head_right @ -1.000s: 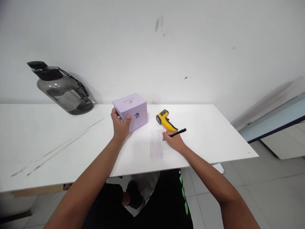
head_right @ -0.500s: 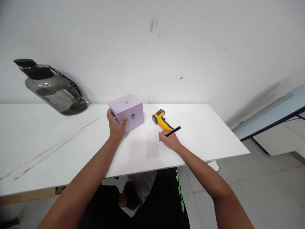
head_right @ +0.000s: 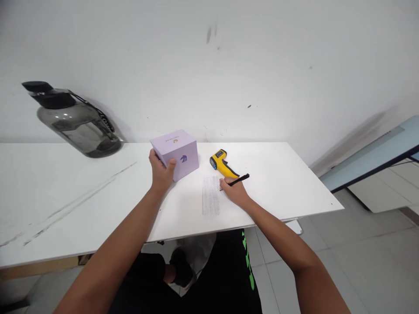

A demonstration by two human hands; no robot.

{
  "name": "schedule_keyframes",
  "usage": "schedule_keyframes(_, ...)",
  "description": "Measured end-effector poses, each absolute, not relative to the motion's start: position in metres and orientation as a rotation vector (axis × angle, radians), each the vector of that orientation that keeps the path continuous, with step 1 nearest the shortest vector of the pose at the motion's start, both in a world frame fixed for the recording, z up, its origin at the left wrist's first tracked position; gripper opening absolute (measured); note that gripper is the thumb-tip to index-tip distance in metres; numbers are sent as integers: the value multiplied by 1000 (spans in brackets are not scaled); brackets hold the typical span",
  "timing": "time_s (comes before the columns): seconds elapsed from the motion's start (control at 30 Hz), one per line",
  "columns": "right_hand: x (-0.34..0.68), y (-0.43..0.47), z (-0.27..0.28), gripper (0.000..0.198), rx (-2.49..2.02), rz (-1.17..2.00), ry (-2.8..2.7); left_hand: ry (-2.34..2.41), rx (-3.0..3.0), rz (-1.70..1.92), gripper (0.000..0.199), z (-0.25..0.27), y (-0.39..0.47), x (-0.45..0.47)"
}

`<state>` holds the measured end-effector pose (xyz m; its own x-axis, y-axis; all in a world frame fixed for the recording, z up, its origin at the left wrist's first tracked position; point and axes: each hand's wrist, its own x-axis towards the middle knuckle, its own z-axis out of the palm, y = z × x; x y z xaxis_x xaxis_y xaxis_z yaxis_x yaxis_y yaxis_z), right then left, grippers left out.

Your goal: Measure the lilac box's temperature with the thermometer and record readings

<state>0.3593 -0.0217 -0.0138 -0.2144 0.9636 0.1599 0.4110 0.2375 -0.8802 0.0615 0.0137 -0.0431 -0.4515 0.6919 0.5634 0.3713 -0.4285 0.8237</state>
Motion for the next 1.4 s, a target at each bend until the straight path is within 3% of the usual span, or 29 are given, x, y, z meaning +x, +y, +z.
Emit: schedule_keyframes(1.4, 359, -20, -10, 42, -1320, 957, -1692, 1586, 1397, 1958, 100, -32, 6, 71)
